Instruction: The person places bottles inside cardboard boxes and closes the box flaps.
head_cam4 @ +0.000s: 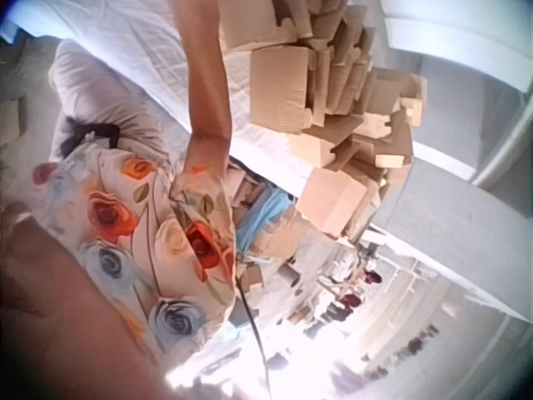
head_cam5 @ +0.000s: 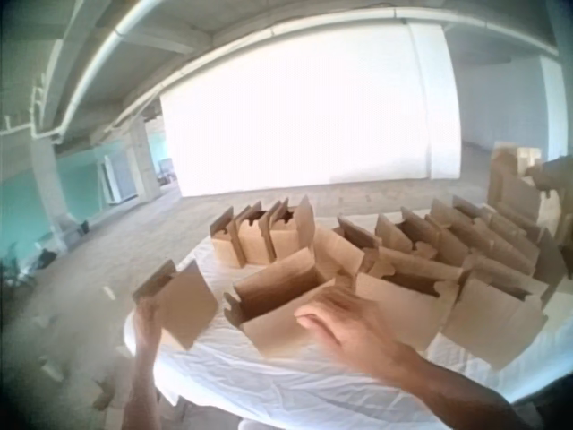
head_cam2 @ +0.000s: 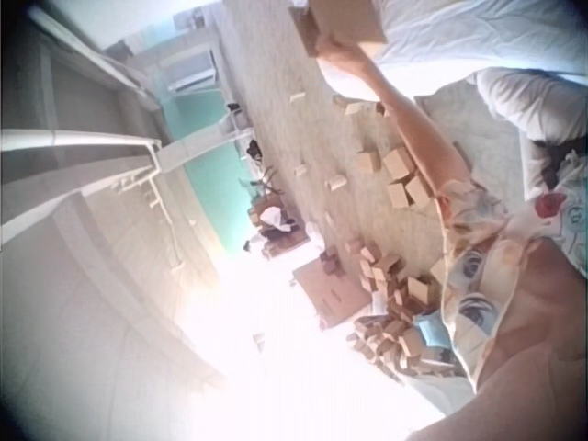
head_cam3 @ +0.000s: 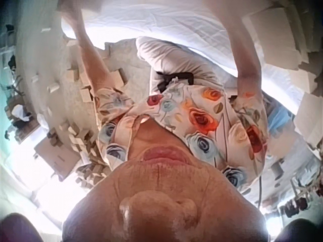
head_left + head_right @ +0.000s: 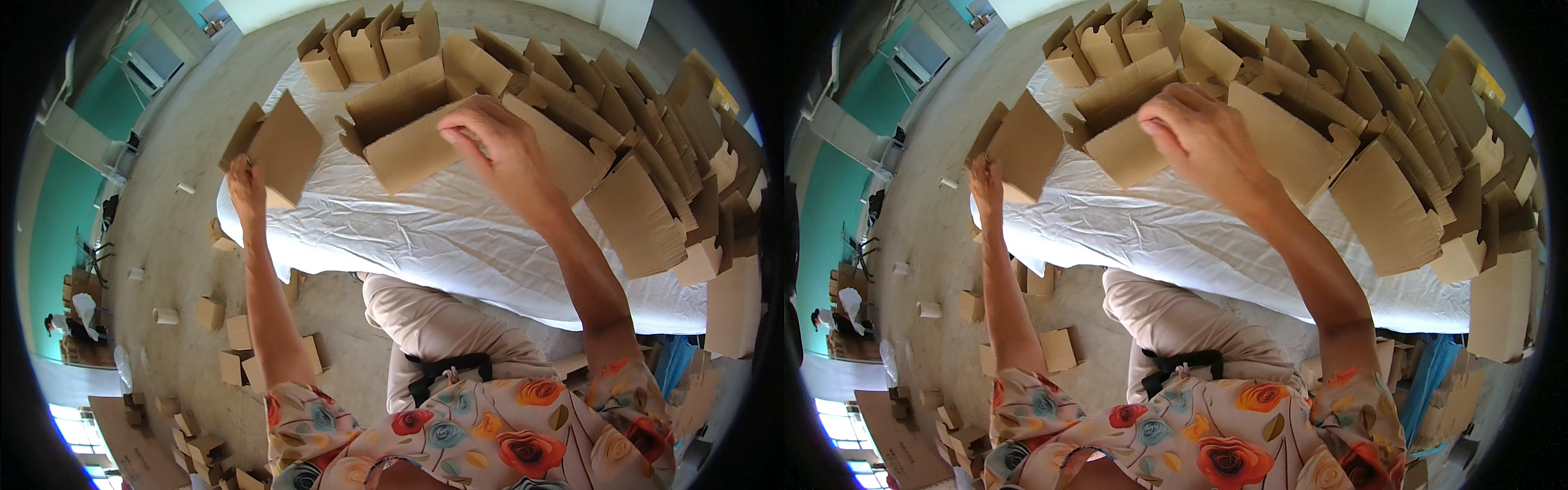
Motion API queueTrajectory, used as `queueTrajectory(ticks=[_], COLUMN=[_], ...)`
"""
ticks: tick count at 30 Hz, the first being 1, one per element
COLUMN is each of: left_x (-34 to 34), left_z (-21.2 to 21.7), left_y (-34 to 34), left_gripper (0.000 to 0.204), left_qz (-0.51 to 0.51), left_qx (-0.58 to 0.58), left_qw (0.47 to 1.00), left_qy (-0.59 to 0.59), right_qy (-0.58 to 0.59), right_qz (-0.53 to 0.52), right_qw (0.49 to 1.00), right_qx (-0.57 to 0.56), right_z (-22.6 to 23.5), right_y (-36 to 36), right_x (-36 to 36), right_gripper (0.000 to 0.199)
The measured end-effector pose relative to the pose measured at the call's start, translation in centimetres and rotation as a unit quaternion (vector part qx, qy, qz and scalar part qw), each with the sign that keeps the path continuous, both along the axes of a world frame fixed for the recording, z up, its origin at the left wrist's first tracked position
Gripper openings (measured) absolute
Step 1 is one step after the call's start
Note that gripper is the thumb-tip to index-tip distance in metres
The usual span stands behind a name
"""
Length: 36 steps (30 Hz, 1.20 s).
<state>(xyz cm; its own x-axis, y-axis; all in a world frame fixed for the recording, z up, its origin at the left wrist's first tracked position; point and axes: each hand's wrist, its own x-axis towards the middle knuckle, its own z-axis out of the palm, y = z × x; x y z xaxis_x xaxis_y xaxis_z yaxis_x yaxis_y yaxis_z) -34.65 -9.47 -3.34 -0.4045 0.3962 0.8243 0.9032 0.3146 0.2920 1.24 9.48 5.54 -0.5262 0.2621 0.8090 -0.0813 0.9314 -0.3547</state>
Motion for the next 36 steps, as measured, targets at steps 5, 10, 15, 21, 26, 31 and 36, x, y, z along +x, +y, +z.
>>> queueTrajectory(ticks=[5, 10, 15, 21, 26, 31, 36], left_x=[9.2, 14.2, 15.9, 17.5, 17.8, 18.7, 16.4], left_z=[-1.2, -1.0, 0.3, -0.7, -1.1, -1.0, -1.5], left_y=[-4.3, -4.2, -4.3, -3.9, -3.8, -3.4, -3.9], left_gripper=[0.015, 0.008, 0.018, 0.021, 0.02, 0.018, 0.009], left_qz=[-0.083, -0.098, -0.064, -0.057, -0.058, -0.006, 0.079], left_qx=[-0.066, -0.063, -0.068, -0.091, -0.087, -0.057, 0.022], left_qw=[0.993, 0.992, 0.995, 0.993, 0.992, 0.998, 0.997], left_qy=[-0.055, -0.047, 0.02, 0.044, 0.064, 0.023, -0.001], right_qy=[0.016, -0.195, -0.512, -0.641, -0.586, -0.5, -0.451], right_qz=[0.166, 0.224, 0.167, 0.126, 0.111, 0.097, 0.228], right_qw=[0.986, 0.949, 0.806, 0.72, 0.745, 0.827, 0.855], right_qx=[0.018, 0.102, 0.245, 0.235, 0.298, 0.239, 0.112], right_z=[0.2, -1.5, -2.1, -6.1, -8.5, -8.5, -2.4], right_y=[-1.9, -2.4, -6.0, -8.4, -9.8, -8.7, -4.8], right_x=[-5.6, -15.9, -22.8, -25.3, -25.5, -25.2, -22.8], right_gripper=[0.004, 0.009, 0.021, 0.032, 0.032, 0.032, 0.037])
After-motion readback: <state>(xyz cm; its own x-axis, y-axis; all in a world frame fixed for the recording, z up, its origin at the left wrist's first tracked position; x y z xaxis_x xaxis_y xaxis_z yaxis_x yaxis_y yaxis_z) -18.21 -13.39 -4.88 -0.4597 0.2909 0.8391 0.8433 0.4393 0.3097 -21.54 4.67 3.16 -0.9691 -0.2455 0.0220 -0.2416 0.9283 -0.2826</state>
